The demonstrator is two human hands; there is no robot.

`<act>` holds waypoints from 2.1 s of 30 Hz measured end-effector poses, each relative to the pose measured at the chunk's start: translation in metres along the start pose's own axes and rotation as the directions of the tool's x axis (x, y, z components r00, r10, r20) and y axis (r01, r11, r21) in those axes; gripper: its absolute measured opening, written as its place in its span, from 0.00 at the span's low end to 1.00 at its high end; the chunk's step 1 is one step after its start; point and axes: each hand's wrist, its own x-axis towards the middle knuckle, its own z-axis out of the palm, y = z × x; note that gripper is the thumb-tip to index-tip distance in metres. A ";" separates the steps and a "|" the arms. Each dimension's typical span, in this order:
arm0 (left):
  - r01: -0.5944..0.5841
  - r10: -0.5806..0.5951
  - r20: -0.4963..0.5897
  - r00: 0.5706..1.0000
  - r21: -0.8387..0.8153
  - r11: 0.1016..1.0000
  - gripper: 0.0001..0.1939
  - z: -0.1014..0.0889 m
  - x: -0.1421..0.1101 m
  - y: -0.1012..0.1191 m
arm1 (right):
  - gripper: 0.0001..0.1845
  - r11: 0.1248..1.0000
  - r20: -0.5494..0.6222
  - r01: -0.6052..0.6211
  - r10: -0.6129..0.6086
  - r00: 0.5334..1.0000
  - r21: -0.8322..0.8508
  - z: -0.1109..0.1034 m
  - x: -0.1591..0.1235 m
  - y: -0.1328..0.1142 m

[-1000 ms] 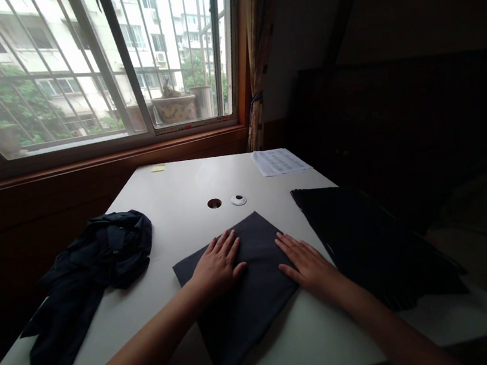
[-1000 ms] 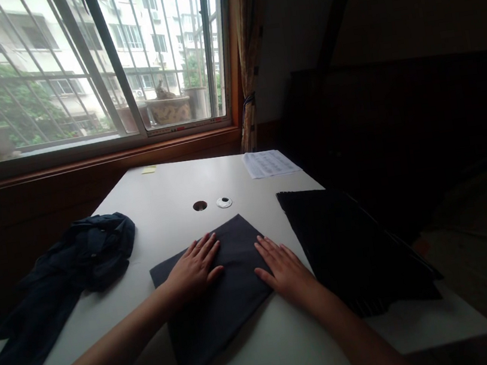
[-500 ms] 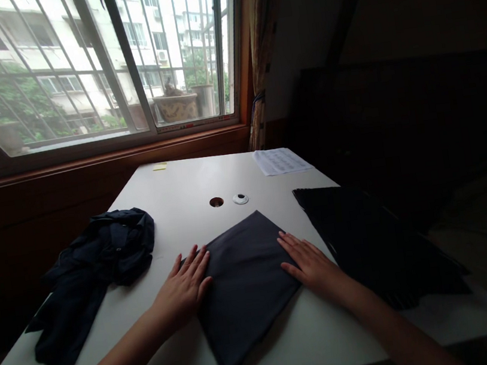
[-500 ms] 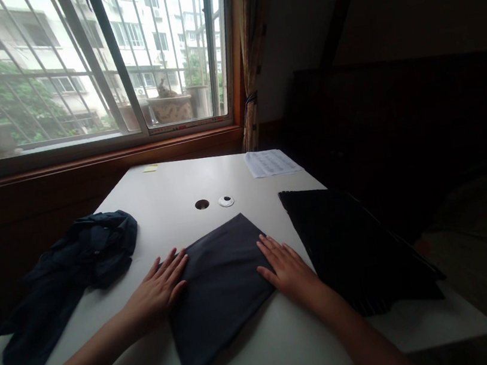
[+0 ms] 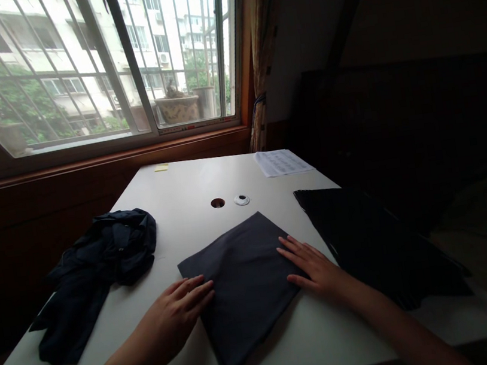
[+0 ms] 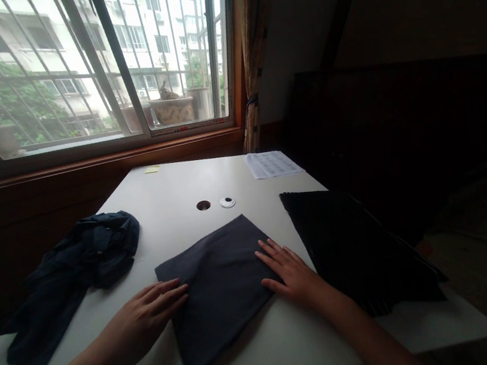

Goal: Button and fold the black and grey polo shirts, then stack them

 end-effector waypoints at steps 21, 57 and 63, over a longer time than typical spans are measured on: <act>0.129 -0.131 -0.055 0.990 -0.034 0.991 0.30 0.024 0.060 -0.116 | 0.35 0.985 -0.133 -0.119 0.103 0.986 -0.121 0.007 0.031 -0.038; 0.101 -0.060 -0.273 0.960 0.138 0.985 0.12 0.011 0.010 -0.039 | 0.06 0.922 -0.296 0.312 -0.371 0.880 -0.229 -0.003 0.082 -0.117; 0.088 -0.032 -0.284 0.958 0.186 0.979 0.13 0.011 0.005 -0.040 | 0.06 0.929 -0.343 0.303 -0.361 0.867 -0.211 0.000 0.081 -0.113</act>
